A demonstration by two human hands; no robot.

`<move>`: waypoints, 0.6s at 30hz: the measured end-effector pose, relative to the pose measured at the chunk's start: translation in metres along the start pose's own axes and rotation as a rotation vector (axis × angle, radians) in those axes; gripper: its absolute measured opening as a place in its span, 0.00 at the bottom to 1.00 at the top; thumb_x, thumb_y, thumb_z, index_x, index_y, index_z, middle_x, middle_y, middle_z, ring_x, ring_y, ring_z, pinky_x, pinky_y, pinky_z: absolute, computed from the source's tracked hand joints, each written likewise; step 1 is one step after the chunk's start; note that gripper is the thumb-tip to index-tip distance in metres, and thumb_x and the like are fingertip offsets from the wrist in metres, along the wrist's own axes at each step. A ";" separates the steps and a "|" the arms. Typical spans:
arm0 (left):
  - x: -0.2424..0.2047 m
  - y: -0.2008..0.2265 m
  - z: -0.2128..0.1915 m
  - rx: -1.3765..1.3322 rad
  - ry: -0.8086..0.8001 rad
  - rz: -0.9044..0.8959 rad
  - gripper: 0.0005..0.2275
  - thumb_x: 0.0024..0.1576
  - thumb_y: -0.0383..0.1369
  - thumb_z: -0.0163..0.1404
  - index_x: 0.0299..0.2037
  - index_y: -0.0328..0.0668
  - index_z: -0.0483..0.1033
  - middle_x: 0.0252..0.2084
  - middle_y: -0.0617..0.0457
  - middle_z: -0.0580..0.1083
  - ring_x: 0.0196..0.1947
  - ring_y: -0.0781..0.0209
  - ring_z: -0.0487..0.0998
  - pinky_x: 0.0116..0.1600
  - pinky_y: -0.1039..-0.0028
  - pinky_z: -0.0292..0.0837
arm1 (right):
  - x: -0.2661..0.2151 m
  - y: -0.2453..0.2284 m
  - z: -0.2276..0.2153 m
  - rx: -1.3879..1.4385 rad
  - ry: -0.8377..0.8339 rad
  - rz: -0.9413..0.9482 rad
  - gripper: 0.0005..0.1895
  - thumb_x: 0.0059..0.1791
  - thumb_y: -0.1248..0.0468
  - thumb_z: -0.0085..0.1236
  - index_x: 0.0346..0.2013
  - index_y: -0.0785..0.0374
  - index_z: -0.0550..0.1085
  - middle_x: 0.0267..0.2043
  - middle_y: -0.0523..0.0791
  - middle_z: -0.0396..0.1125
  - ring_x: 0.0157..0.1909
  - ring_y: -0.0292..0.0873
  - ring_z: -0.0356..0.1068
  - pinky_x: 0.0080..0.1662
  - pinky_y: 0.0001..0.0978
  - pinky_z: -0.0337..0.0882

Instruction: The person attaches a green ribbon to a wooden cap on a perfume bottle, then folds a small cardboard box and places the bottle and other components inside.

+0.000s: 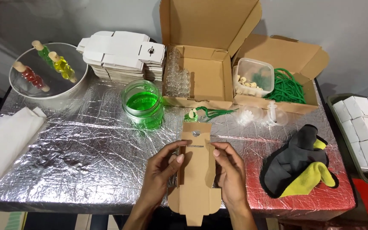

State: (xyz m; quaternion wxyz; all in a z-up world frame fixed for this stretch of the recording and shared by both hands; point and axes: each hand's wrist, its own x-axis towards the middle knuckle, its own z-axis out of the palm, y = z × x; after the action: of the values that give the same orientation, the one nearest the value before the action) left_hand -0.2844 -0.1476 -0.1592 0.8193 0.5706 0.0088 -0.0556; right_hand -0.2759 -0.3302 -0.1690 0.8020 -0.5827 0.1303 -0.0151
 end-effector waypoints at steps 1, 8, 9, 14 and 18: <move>0.000 -0.002 -0.001 -0.002 0.004 -0.002 0.18 0.56 0.36 0.56 0.57 0.43 0.78 0.29 0.53 0.79 0.35 0.64 0.79 0.58 0.66 0.77 | 0.002 0.001 0.000 -0.003 -0.002 0.004 0.14 0.48 0.65 0.56 0.44 0.72 0.76 0.44 0.53 0.76 0.47 0.47 0.73 0.48 0.31 0.69; 0.009 -0.001 0.006 -0.148 0.075 -0.092 0.23 0.50 0.31 0.60 0.56 0.45 0.69 0.54 0.38 0.79 0.45 0.55 0.81 0.51 0.67 0.77 | 0.007 -0.011 0.005 0.189 -0.009 0.214 0.30 0.43 0.68 0.53 0.60 0.74 0.67 0.56 0.60 0.71 0.51 0.53 0.69 0.51 0.41 0.68; 0.008 0.003 0.008 -0.157 0.076 -0.119 0.27 0.49 0.31 0.60 0.60 0.45 0.67 0.54 0.36 0.80 0.46 0.52 0.83 0.49 0.64 0.81 | 0.007 -0.010 0.004 0.186 -0.049 0.234 0.32 0.43 0.68 0.52 0.63 0.73 0.65 0.57 0.58 0.71 0.51 0.52 0.69 0.49 0.41 0.68; 0.006 0.006 0.003 -0.100 0.106 -0.221 0.29 0.48 0.33 0.58 0.65 0.44 0.71 0.53 0.43 0.81 0.51 0.51 0.82 0.58 0.62 0.78 | 0.011 0.006 -0.004 0.068 -0.028 0.188 0.25 0.46 0.66 0.48 0.57 0.72 0.72 0.61 0.55 0.71 0.60 0.51 0.68 0.61 0.41 0.66; 0.004 -0.002 -0.005 -0.090 0.117 -0.219 0.28 0.46 0.34 0.59 0.60 0.41 0.75 0.54 0.42 0.80 0.53 0.49 0.82 0.58 0.58 0.79 | 0.011 0.016 -0.012 0.036 -0.033 0.151 0.25 0.45 0.64 0.50 0.56 0.71 0.74 0.64 0.54 0.71 0.68 0.50 0.66 0.70 0.39 0.58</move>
State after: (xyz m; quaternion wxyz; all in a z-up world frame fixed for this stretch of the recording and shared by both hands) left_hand -0.2800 -0.1443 -0.1631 0.8312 0.5312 0.1213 -0.1107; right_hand -0.2700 -0.3381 -0.1898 0.8132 -0.5570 0.1602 0.0526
